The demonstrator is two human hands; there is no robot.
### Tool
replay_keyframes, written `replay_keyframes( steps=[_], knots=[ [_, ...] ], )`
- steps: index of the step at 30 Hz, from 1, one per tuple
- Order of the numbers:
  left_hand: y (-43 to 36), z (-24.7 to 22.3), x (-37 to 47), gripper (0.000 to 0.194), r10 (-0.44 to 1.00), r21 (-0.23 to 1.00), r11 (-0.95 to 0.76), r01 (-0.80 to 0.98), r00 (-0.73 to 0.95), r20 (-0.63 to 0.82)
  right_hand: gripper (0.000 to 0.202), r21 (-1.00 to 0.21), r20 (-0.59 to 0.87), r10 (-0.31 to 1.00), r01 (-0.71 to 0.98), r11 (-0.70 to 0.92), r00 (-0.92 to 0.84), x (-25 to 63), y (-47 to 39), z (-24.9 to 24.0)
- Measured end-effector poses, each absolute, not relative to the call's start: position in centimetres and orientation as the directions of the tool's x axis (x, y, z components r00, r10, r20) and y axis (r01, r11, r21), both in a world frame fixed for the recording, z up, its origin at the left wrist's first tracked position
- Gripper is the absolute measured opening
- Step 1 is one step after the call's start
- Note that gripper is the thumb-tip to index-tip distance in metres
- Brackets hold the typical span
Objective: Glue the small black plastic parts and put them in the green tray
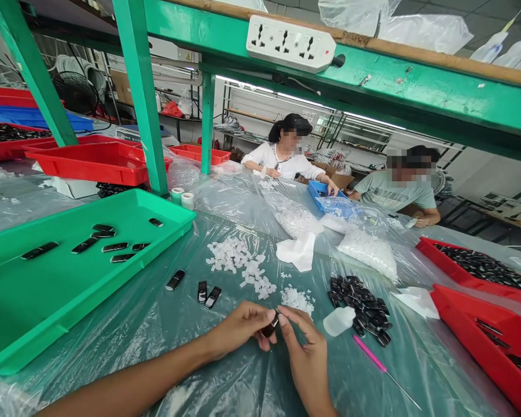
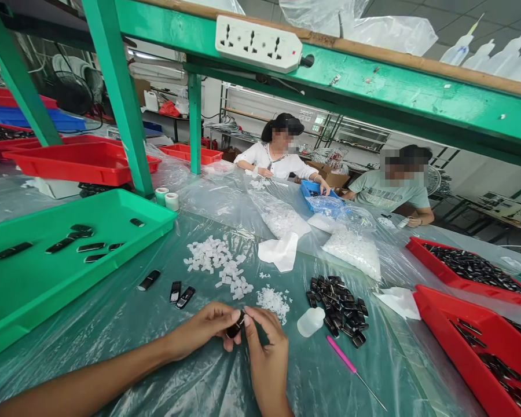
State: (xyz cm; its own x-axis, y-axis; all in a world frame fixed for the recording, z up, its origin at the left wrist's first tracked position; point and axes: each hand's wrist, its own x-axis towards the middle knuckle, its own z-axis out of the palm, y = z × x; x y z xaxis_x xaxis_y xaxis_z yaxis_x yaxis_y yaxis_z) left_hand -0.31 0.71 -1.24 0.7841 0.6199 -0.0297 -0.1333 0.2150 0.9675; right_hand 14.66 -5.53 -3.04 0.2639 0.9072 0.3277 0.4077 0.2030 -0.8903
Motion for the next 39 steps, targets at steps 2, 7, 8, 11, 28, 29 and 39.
replay_keyframes(
  steps=[2,7,8,11,28,29,39],
  knots=[
    [0.7,-0.8,-0.3,0.050,0.597,0.925,0.340,-0.167,0.799,-0.075,0.019,-0.922,0.268,0.916,0.355,0.154,0.299,14.9,-5.3,-3.1],
    [0.6,-1.0,-0.2,0.048,0.585,0.861,0.458,-0.223,0.805,-0.102,0.023,-0.953,0.198,0.912,0.289,0.093,0.359,15.1,-5.1,-3.4],
    [0.6,-1.1,-0.1,0.047,0.582,0.858,0.463,-0.221,0.806,-0.106,0.022,-0.950,0.202,0.914,0.296,0.096,0.351,15.1,-5.1,-3.4],
    [0.7,-1.5,-0.1,0.041,0.579,0.863,0.459,-0.212,0.808,-0.110,0.019,-0.932,0.248,0.911,0.338,0.131,0.329,15.0,-5.1,-3.3],
    [1.0,-1.7,-0.4,0.043,0.621,1.000,-0.011,-0.028,0.783,0.029,0.030,-0.903,0.155,0.958,0.428,0.038,0.241,15.7,-5.1,-3.6],
    [1.2,-1.1,-0.8,0.040,0.597,0.994,-0.113,0.012,0.800,0.058,0.030,-0.907,0.138,0.961,0.421,0.024,0.242,15.7,-5.1,-3.3],
    [2.2,6.8,-4.7,0.028,0.693,0.849,-0.480,0.223,0.690,0.211,0.037,-0.905,0.122,0.952,0.425,-0.010,0.282,16.7,-5.6,-2.4]
  ],
)
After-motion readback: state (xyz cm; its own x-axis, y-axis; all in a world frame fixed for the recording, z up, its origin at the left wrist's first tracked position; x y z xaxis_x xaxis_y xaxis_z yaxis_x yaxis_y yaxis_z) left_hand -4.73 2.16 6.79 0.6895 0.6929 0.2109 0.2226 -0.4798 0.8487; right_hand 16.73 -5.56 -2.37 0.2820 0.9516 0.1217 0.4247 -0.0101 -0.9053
